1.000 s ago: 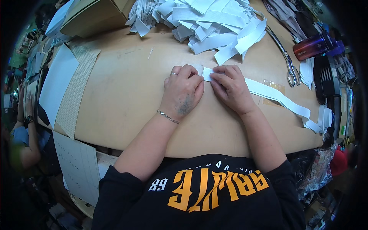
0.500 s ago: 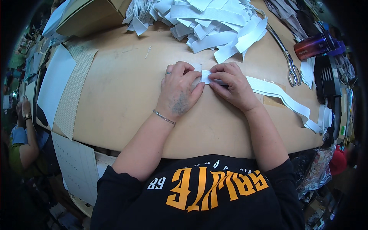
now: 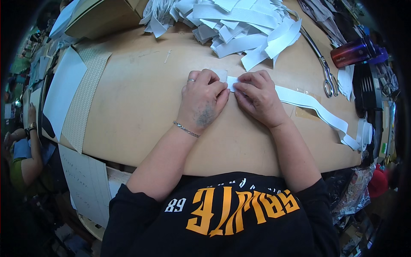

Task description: The person repeatedly cuts a long white fabric strip into shorter segments using scissors. After each cut, the person folds the cut piece and places it onto a growing pile on the table. The process is repeated multiple times throughout the clip.

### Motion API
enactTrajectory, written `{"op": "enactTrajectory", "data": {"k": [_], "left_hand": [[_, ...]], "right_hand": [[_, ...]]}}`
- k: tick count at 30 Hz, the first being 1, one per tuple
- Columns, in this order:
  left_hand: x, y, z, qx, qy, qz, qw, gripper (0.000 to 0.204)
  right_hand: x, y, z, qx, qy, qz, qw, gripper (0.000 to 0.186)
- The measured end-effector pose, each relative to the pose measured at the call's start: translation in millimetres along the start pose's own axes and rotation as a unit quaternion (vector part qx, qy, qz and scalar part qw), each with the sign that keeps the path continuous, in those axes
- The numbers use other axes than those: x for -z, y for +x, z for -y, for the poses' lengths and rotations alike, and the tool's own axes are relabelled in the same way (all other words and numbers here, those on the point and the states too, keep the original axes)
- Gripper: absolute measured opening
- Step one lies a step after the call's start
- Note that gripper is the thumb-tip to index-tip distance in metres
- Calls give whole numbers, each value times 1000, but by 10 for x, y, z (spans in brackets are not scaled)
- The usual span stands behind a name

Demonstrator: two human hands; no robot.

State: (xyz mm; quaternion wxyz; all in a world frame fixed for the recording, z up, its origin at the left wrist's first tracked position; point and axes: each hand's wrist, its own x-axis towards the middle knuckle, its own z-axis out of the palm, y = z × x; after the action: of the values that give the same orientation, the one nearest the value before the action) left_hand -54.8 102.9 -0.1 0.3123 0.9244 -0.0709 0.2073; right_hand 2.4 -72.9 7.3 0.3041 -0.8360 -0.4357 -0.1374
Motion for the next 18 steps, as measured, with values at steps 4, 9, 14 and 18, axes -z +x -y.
{"op": "enactTrajectory", "data": {"k": [4,9,14,18], "left_hand": [[-12,-2,-1,-7,10,-3,1000,6],[-19,-14,-3,-9,24,-4,1000,7],[0,-14,-26,-2,27,-1,1000,8],[-34,13,-45,-47,26,-17,998,8]], "right_hand": [[-13,-2,4,-2,-5,3,1000,22],[-18,14,-16,5,5,5,1000,21],[-44,5,-30,4,12,6,1000,21],[-63,-19,-60,12,15,-13,1000,20]]}}
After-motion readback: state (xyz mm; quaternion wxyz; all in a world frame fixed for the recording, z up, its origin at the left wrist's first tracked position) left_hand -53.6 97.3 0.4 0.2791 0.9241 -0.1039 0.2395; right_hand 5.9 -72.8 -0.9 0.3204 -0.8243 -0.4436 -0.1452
